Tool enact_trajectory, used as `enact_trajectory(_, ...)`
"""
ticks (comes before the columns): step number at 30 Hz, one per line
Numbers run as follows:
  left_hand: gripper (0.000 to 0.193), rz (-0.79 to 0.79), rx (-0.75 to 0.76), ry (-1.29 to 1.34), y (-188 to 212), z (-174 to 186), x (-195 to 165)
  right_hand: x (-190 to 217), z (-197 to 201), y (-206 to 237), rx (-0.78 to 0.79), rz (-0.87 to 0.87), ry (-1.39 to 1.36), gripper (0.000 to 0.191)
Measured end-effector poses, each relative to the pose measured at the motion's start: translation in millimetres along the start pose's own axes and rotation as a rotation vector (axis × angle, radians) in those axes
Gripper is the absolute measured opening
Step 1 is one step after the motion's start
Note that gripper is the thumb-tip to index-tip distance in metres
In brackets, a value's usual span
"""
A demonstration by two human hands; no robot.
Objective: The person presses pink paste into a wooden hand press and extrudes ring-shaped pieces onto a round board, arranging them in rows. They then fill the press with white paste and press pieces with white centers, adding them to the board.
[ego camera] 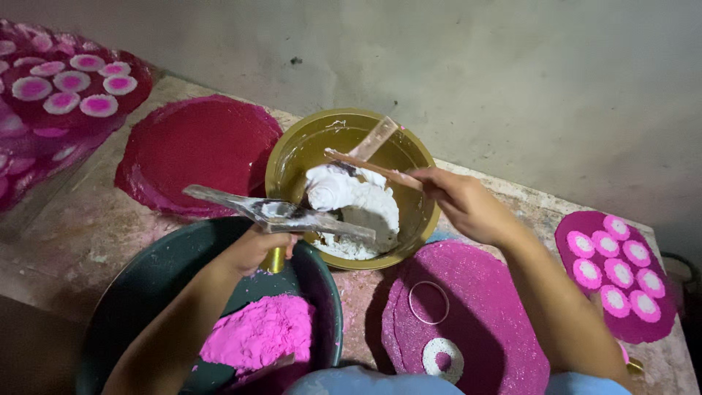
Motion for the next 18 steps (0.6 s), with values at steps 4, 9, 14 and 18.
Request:
enact_trajectory(4, 0.026, -0.009, -0.041, 0.002, 4.1, -12.5, -9.5, 6.3, -21.7, -13.1, 0.018, -0.106, 0.355, 0.056)
enact_trajectory(9, 0.023, 0.008, -0.215, 0.209, -6.7, -41.4, -10.6, -9.1, -61.0, -13.0, -0.028, -0.132, -0.011, 0.051)
enact_trajectory(14, 0.019, -0.122, -0.293, 0.355, -36.5, -73.3, -11.2, -28.1, -119.2, -8.2, -0.182, -0.164, -0.249, 0.049)
enact_trajectory(18, 0.018, -0.137, -0.329, 0.291, -58.1, -77.2, -2.8, -36.4, -145.2, -0.4, -0.197, -0.167, -0.353, 0.048)
Point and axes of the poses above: each hand's wrist, its own y-axis away from the middle knuckle, its own z-axis out of the back of the hand, x = y × z, the point moved 4 cm from there along -y, towards the middle knuckle, and after that the axes turned 14 degrees about -z, right-handed, at the moved point
